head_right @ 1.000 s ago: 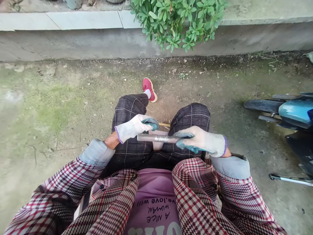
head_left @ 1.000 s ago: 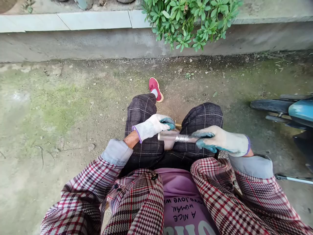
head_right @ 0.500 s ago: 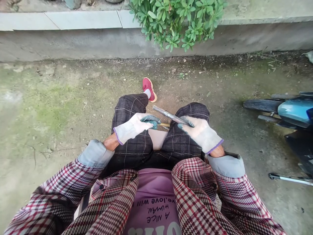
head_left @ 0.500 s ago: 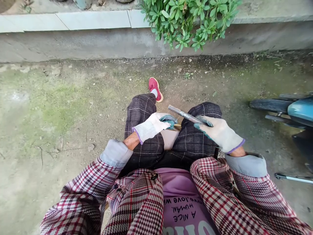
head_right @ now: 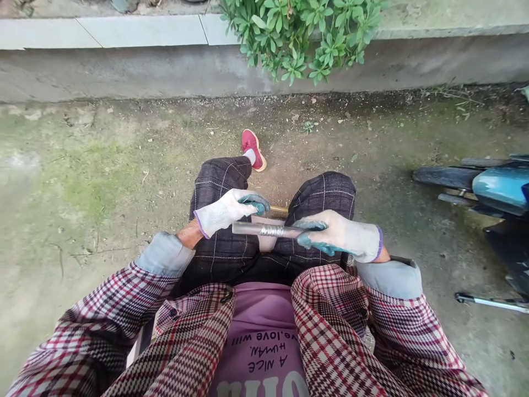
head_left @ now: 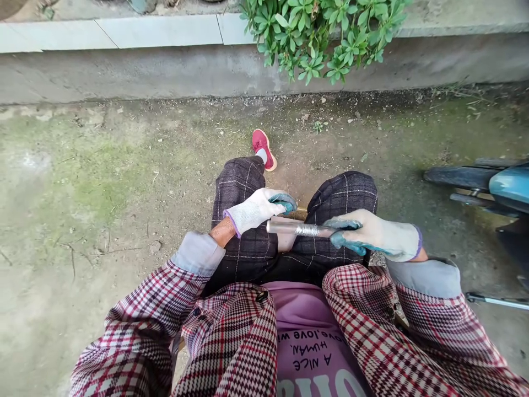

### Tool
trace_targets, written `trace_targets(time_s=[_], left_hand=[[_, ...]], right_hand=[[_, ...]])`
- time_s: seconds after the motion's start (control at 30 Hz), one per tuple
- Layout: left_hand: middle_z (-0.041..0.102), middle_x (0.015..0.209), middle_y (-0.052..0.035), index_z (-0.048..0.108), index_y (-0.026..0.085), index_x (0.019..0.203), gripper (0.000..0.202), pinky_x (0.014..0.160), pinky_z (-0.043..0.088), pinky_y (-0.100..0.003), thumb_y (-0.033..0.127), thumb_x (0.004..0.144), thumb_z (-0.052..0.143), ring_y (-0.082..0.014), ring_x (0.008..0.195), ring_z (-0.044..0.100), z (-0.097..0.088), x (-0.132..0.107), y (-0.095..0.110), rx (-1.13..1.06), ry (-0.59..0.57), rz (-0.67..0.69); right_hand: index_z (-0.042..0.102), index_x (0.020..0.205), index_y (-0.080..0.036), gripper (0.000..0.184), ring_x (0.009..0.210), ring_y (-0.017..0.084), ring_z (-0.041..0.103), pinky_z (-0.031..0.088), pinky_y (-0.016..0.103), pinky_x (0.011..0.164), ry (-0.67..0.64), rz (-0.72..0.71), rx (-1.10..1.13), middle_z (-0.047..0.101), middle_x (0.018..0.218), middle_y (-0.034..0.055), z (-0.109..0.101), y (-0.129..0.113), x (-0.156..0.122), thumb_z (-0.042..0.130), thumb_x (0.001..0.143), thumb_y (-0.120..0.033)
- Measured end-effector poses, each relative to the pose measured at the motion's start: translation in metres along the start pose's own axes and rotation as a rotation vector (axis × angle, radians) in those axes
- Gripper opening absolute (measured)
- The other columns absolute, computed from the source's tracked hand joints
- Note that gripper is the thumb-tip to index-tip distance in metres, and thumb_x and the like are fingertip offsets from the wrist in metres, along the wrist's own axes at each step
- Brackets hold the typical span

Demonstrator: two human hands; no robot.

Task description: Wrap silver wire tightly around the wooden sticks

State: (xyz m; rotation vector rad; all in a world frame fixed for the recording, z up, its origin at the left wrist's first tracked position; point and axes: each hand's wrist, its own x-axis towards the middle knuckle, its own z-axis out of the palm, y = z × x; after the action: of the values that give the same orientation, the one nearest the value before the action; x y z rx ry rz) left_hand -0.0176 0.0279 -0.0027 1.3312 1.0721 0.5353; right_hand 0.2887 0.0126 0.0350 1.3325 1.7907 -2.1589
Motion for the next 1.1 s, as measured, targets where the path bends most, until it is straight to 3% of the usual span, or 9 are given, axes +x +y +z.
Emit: trace_targets(time_s=[0.1, 0.27, 0.5, 0.6, 0.7, 0.83, 0.97, 1.1], left_hand=[[0.081, 0.096, -0.0035, 0.079, 0.015, 0.094, 0.02, 0.09, 0.055, -0.027, 0.018, 0.084, 0.063, -0.0161, 0.088, 0.071, -0.001, -0.002, 0.001, 0.12, 0.025, 0.033], [0.077, 0.086, -0.001, 0.079, 0.015, 0.089, 0.019, 0.078, 0.052, -0.026, 0.024, 0.082, 0.063, -0.0156, 0.081, 0.066, -0.001, -0.002, 0.001, 0.223, 0.064, -0.014], [0.075, 0.081, -0.0013, 0.077, 0.014, 0.087, 0.016, 0.071, 0.051, -0.025, 0.02, 0.077, 0.065, -0.0142, 0.076, 0.064, 0.011, -0.002, 0.011, 0.046, 0.158, -0.066], [0.073, 0.076, -0.0012, 0.074, 0.013, 0.08, 0.01, 0.071, 0.053, -0.025, 0.015, 0.074, 0.067, -0.0135, 0.073, 0.064, 0.02, -0.001, 0.013, -0.102, 0.161, -0.11], [0.071, 0.071, -0.0002, 0.073, 0.013, 0.076, 0.006, 0.068, 0.052, -0.024, 0.013, 0.072, 0.068, -0.012, 0.067, 0.062, 0.025, 0.002, 0.011, -0.249, 0.173, -0.168], [0.073, 0.073, -0.0018, 0.075, 0.012, 0.08, 0.009, 0.07, 0.054, -0.027, 0.015, 0.071, 0.072, -0.0129, 0.067, 0.064, 0.023, 0.003, 0.007, -0.347, 0.162, -0.145], [0.076, 0.079, -0.0033, 0.076, 0.012, 0.081, 0.011, 0.077, 0.055, -0.028, 0.02, 0.074, 0.074, -0.0143, 0.073, 0.067, 0.018, 0.004, 0.0, -0.321, 0.115, -0.089], [0.077, 0.081, -0.0036, 0.076, 0.014, 0.082, 0.008, 0.081, 0.055, -0.031, 0.02, 0.078, 0.072, -0.0159, 0.076, 0.067, 0.013, 0.007, -0.011, -0.191, 0.095, -0.02]], right_hand=[[0.081, 0.107, -0.018, 0.038, 0.054, 0.011, 0.055, 0.043, 0.023, 0.049, 0.024, -0.008, -0.22, 0.069, 0.071, -0.0005, 0.003, -0.004, 0.004, 0.073, 0.087, -0.05], [0.083, 0.108, -0.024, 0.031, 0.072, 0.018, 0.068, 0.051, 0.027, 0.066, 0.297, 0.006, -0.454, 0.079, 0.086, 0.0004, 0.005, 0.004, 0.011, 0.067, 0.089, -0.042], [0.08, 0.109, -0.022, 0.034, 0.085, 0.025, 0.074, 0.055, 0.034, 0.079, 0.567, 0.018, -0.601, 0.081, 0.098, 0.006, 0.003, 0.01, 0.019, 0.059, 0.09, -0.042], [0.081, 0.108, -0.022, 0.034, 0.088, 0.027, 0.074, 0.055, 0.035, 0.08, 0.626, 0.004, -0.535, 0.08, 0.097, 0.0072, 0.006, 0.002, 0.018, 0.062, 0.09, -0.044], [0.081, 0.104, -0.02, 0.035, 0.073, 0.023, 0.068, 0.051, 0.032, 0.064, 0.632, -0.009, -0.373, 0.075, 0.08, 0.0057, 0.01, -0.006, 0.015, 0.066, 0.089, -0.047], [0.08, 0.104, -0.018, 0.042, 0.055, 0.013, 0.053, 0.04, 0.026, 0.048, 0.613, -0.041, -0.041, 0.066, 0.068, 0.0004, 0.017, -0.009, 0.013, 0.073, 0.083, -0.053], [0.078, 0.099, -0.017, 0.042, 0.051, 0.01, 0.048, 0.038, 0.023, 0.043, 0.542, -0.033, 0.156, 0.063, 0.066, -0.0007, 0.018, -0.005, 0.012, 0.078, 0.082, -0.055], [0.076, 0.104, -0.013, 0.056, 0.046, 0.009, 0.049, 0.041, 0.024, 0.038, 0.409, -0.021, 0.266, 0.069, 0.072, 0.0037, 0.013, -0.003, 0.008, 0.084, 0.074, -0.06]])
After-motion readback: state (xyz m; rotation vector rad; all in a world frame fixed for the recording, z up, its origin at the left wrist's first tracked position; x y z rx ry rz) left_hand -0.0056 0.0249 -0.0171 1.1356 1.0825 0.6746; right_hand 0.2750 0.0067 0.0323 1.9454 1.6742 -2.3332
